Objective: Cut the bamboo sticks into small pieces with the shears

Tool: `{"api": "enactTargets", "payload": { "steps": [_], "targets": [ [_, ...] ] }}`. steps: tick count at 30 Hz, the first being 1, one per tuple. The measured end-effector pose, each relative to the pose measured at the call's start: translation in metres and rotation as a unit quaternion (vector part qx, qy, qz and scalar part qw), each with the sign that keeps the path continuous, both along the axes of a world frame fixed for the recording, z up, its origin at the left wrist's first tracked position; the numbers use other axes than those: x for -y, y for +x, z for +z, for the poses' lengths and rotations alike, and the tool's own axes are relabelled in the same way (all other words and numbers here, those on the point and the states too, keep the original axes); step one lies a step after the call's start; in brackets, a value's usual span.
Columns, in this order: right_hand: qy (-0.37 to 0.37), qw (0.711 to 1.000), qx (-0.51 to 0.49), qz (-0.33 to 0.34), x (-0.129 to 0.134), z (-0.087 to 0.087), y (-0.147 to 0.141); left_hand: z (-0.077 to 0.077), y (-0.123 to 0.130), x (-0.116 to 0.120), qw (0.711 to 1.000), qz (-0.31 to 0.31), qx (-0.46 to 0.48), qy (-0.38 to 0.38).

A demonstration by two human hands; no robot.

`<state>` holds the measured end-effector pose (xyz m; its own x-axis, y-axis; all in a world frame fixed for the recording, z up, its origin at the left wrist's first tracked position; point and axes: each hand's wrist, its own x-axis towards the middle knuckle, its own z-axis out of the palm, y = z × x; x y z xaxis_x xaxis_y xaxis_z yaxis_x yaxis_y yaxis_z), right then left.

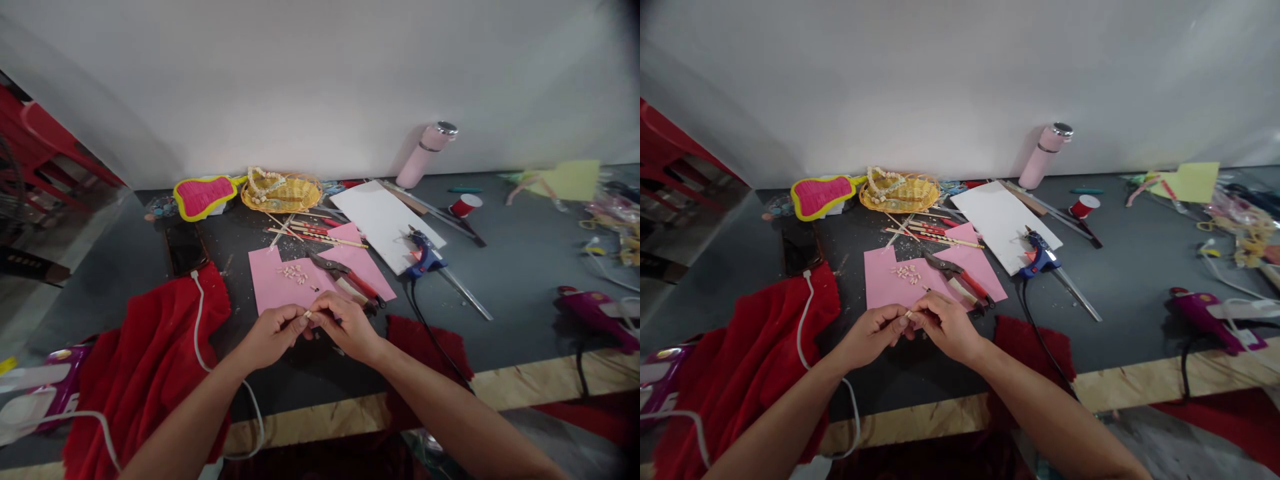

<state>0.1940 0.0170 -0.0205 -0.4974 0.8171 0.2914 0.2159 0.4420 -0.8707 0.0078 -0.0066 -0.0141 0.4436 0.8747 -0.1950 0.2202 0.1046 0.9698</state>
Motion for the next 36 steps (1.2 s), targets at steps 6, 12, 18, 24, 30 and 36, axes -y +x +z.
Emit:
{"api": "enactTargets", "payload": {
  "steps": [6, 12, 18, 24, 30, 36],
  "targets": [
    [0.001, 1.0, -0.004, 0.019, -0.0004, -0.0008, 0.0021, 0.0016, -0.0017, 0.0008, 1.0, -0.008, 0.017, -0.019],
    [0.011, 1.0, 0.0, 0.007, -0.0018, 0.0016, 0.0049, 0.0032, -0.0043, -0.0004, 0.997, 0.004, 0.055, -0.053],
    [-0.016, 1.0, 0.006, 0.018, -0.0002, 0.0023, 0.0045, 0.0024, -0.0054, -0.0011, 0.998, 0.006, 0.047, -0.052],
    [0.002, 0.999, 0.015, 0.029, 0.001, 0.0022, 0.0035, 0.003, -0.0046, -0.0004, 0.998, 0.003, 0.036, -0.05],
    [-0.003, 0.999, 0.021, 0.03, 0.0004, 0.0036, 0.0047, 0.0042, -0.0041, -0.0009, 0.999, 0.001, 0.017, -0.036],
    [-0.037, 0.999, 0.017, 0.034, -0.0003, 0.0058, 0.0065, 0.0036, -0.0036, -0.0021, 0.999, -0.021, -0.007, -0.026]
  ]
}}
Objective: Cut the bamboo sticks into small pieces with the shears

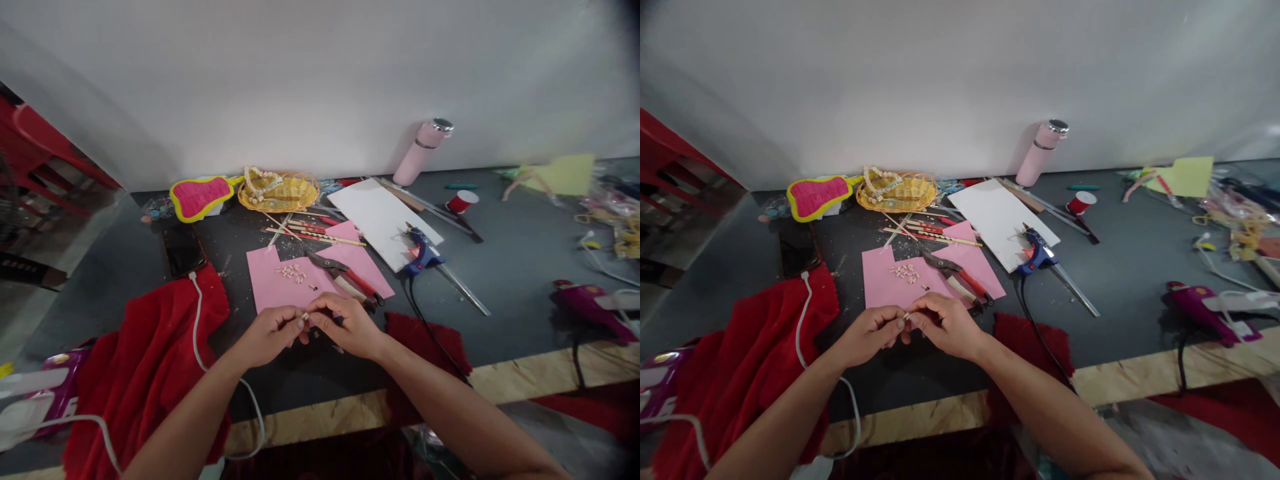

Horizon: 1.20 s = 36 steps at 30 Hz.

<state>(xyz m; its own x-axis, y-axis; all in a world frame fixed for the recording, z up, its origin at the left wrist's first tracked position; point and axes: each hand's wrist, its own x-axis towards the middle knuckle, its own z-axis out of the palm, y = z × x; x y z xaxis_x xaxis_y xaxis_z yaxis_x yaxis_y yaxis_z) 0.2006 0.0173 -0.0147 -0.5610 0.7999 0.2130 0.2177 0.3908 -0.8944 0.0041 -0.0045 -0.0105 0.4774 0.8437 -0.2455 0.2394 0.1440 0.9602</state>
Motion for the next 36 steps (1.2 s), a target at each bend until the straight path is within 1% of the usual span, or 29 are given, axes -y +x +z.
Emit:
{"api": "enactTargets", "payload": {
  "steps": [5, 8, 10, 14, 16, 20, 23, 27, 32, 36],
  "targets": [
    [-0.008, 1.0, 0.009, 0.004, 0.001, 0.0, -0.001, 0.0, 0.002, 0.001, 0.998, -0.026, -0.036, 0.032],
    [-0.036, 0.999, 0.022, -0.013, 0.001, 0.0, -0.002, 0.0, 0.004, 0.002, 0.995, -0.018, -0.068, 0.065],
    [-0.061, 0.997, 0.017, -0.034, 0.0, 0.001, -0.002, -0.001, 0.006, 0.003, 0.994, 0.008, -0.077, 0.083],
    [-0.113, 0.991, -0.014, -0.077, -0.003, 0.001, -0.003, -0.003, 0.008, 0.004, 0.983, 0.088, -0.096, 0.127],
    [-0.139, 0.986, -0.03, -0.082, -0.003, 0.0, -0.005, -0.003, 0.008, 0.005, 0.976, 0.104, -0.113, 0.153],
    [-0.173, 0.981, -0.051, -0.072, 0.0, -0.001, -0.008, -0.002, 0.008, 0.008, 0.966, 0.087, -0.142, 0.196],
    [-0.18, 0.979, -0.055, -0.078, 0.002, -0.002, -0.009, -0.002, 0.008, 0.01, 0.96, 0.088, -0.155, 0.215],
    [-0.177, 0.979, -0.052, -0.084, 0.003, -0.002, -0.01, -0.003, 0.008, 0.009, 0.956, 0.092, -0.166, 0.225],
    [-0.19, 0.977, -0.056, -0.076, 0.004, -0.002, -0.011, -0.004, 0.008, 0.008, 0.955, 0.083, -0.183, 0.218],
    [-0.192, 0.977, -0.058, -0.078, 0.004, -0.002, -0.011, -0.004, 0.008, 0.008, 0.947, 0.084, -0.202, 0.237]
  ]
}}
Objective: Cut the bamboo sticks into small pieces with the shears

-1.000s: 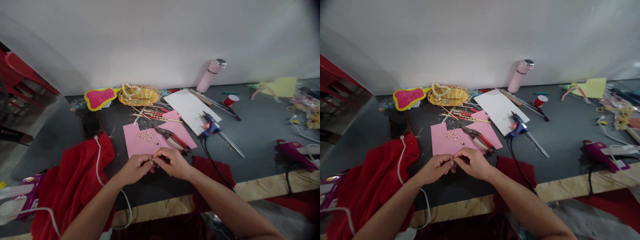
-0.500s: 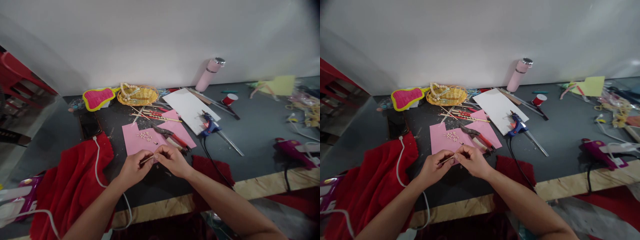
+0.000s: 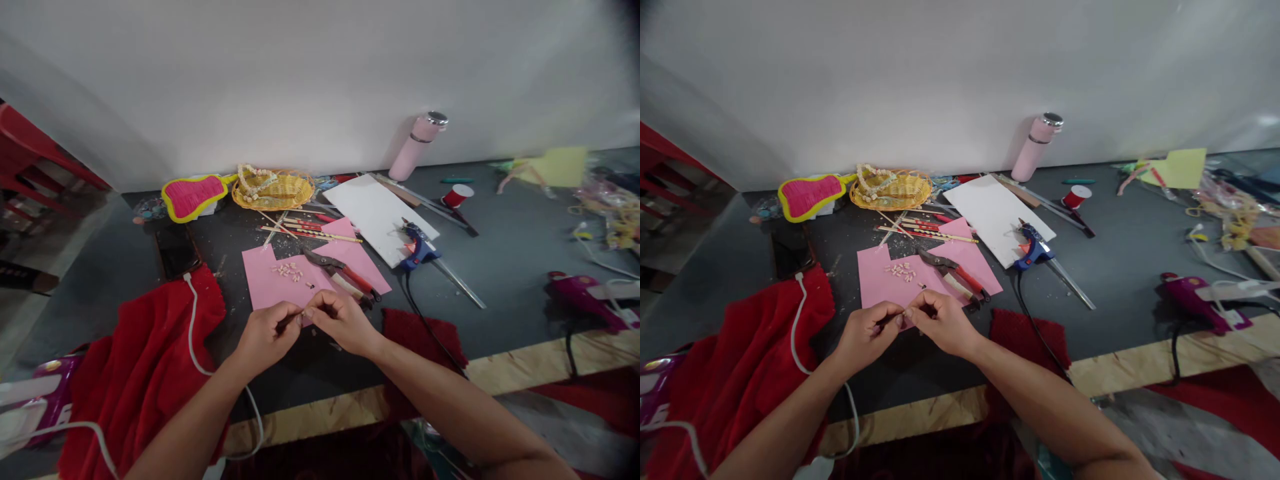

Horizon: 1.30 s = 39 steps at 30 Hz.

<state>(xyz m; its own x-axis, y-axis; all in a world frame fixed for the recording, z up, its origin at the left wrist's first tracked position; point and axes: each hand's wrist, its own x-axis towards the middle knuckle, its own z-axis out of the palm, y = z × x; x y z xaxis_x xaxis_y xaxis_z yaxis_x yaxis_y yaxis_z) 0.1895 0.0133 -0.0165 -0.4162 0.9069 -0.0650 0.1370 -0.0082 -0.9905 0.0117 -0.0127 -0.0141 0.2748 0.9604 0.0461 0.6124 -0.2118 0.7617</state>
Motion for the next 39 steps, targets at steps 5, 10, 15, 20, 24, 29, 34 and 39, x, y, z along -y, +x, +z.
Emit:
{"api": "enactTargets", "payload": {
  "steps": [5, 10, 15, 20, 24, 29, 34, 39],
  "targets": [
    [-0.006, 1.0, 0.005, -0.007, -0.001, 0.0, 0.001, -0.001, 0.001, -0.001, 1.0, 0.012, -0.013, 0.017],
    [-0.007, 1.0, -0.009, -0.005, -0.001, 0.0, 0.002, -0.001, 0.001, -0.001, 0.999, 0.031, -0.015, 0.008],
    [0.006, 1.0, -0.005, 0.003, -0.002, 0.0, 0.003, -0.001, 0.0, 0.0, 1.0, 0.017, -0.007, 0.009],
    [0.046, 0.999, 0.024, 0.018, -0.003, 0.0, 0.004, -0.003, -0.001, 0.0, 0.999, 0.014, -0.02, 0.041],
    [0.177, 0.979, 0.099, 0.01, -0.008, -0.008, 0.007, -0.003, -0.004, -0.001, 0.997, 0.049, 0.011, 0.055],
    [0.247, 0.959, 0.137, -0.029, -0.018, -0.019, 0.013, 0.0, -0.008, -0.003, 0.989, 0.109, 0.091, 0.039],
    [0.346, 0.91, 0.225, -0.039, -0.029, -0.011, 0.028, -0.001, -0.008, -0.007, 0.981, 0.128, 0.146, 0.011],
    [0.339, 0.825, 0.449, -0.061, -0.039, 0.0, 0.05, -0.004, -0.014, -0.012, 0.959, 0.178, 0.22, -0.021]
  ]
}}
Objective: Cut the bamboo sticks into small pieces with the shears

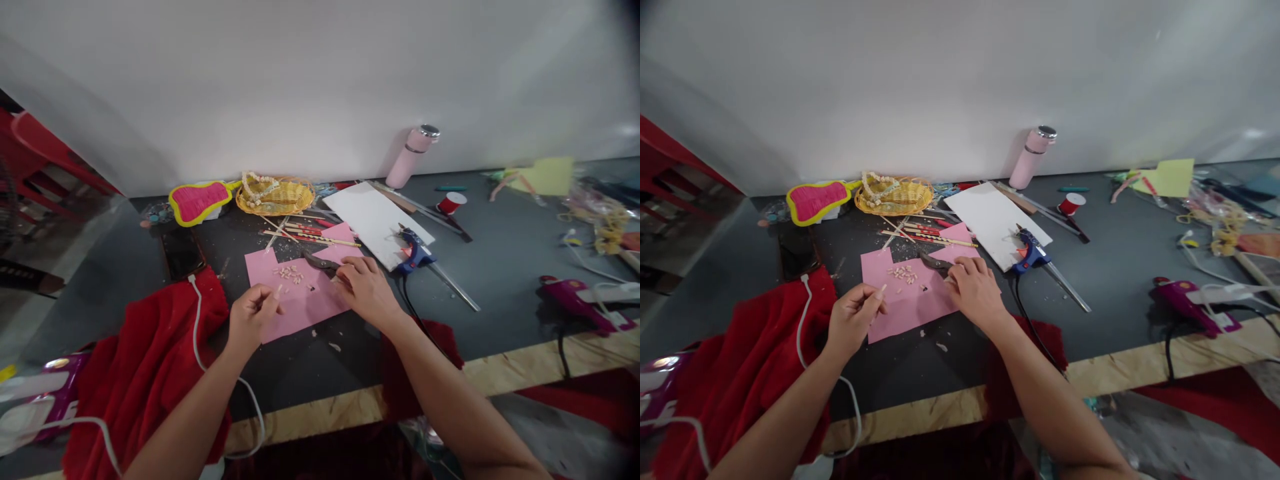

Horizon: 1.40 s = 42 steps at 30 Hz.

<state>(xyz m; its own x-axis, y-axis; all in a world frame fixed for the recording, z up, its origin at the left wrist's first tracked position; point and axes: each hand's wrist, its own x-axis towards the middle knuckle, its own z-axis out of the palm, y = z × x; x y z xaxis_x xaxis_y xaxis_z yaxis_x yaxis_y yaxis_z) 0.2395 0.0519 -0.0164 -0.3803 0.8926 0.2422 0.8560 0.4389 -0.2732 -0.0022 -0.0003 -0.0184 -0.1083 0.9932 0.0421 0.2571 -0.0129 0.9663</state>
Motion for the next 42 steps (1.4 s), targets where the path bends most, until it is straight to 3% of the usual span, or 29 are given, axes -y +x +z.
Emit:
{"api": "enactTargets", "payload": {
  "steps": [5, 10, 12, 15, 19, 21, 23, 27, 33, 37, 42],
  "targets": [
    [-0.038, 0.993, 0.106, -0.04, 0.002, 0.001, 0.004, -0.004, -0.003, -0.003, 0.997, 0.003, 0.076, -0.018],
    [-0.026, 0.993, 0.104, -0.046, 0.001, -0.004, 0.0, -0.004, -0.001, -0.005, 0.99, -0.016, 0.137, -0.016],
    [-0.027, 0.996, 0.053, -0.061, -0.002, -0.005, 0.001, -0.003, 0.0, -0.005, 0.987, -0.02, 0.161, -0.017],
    [-0.065, 0.989, -0.112, -0.07, -0.005, -0.002, 0.003, -0.003, 0.0, -0.005, 0.983, -0.02, 0.182, -0.016],
    [-0.22, 0.912, -0.346, -0.001, -0.001, 0.009, 0.001, -0.005, -0.002, -0.007, 0.979, 0.003, 0.205, -0.001],
    [-0.279, 0.88, -0.384, 0.014, 0.004, 0.014, -0.004, -0.006, -0.004, -0.008, 0.977, 0.018, 0.212, 0.004],
    [-0.299, 0.874, -0.381, 0.034, 0.01, 0.019, -0.01, -0.007, -0.005, -0.009, 0.977, 0.03, 0.211, 0.004],
    [-0.243, 0.903, -0.332, 0.125, 0.019, 0.019, -0.017, -0.006, -0.005, -0.009, 0.977, 0.035, 0.209, 0.009],
    [-0.1, 0.977, -0.122, 0.142, 0.025, 0.007, -0.019, -0.002, -0.005, -0.007, 0.975, 0.035, 0.218, 0.02],
    [-0.05, 0.99, -0.005, 0.133, 0.029, 0.006, -0.022, 0.0, -0.006, -0.006, 0.984, 0.047, 0.168, 0.033],
    [-0.033, 0.991, 0.032, 0.127, 0.029, 0.008, -0.022, 0.0, -0.007, -0.006, 0.987, 0.032, 0.151, 0.035]
  ]
}}
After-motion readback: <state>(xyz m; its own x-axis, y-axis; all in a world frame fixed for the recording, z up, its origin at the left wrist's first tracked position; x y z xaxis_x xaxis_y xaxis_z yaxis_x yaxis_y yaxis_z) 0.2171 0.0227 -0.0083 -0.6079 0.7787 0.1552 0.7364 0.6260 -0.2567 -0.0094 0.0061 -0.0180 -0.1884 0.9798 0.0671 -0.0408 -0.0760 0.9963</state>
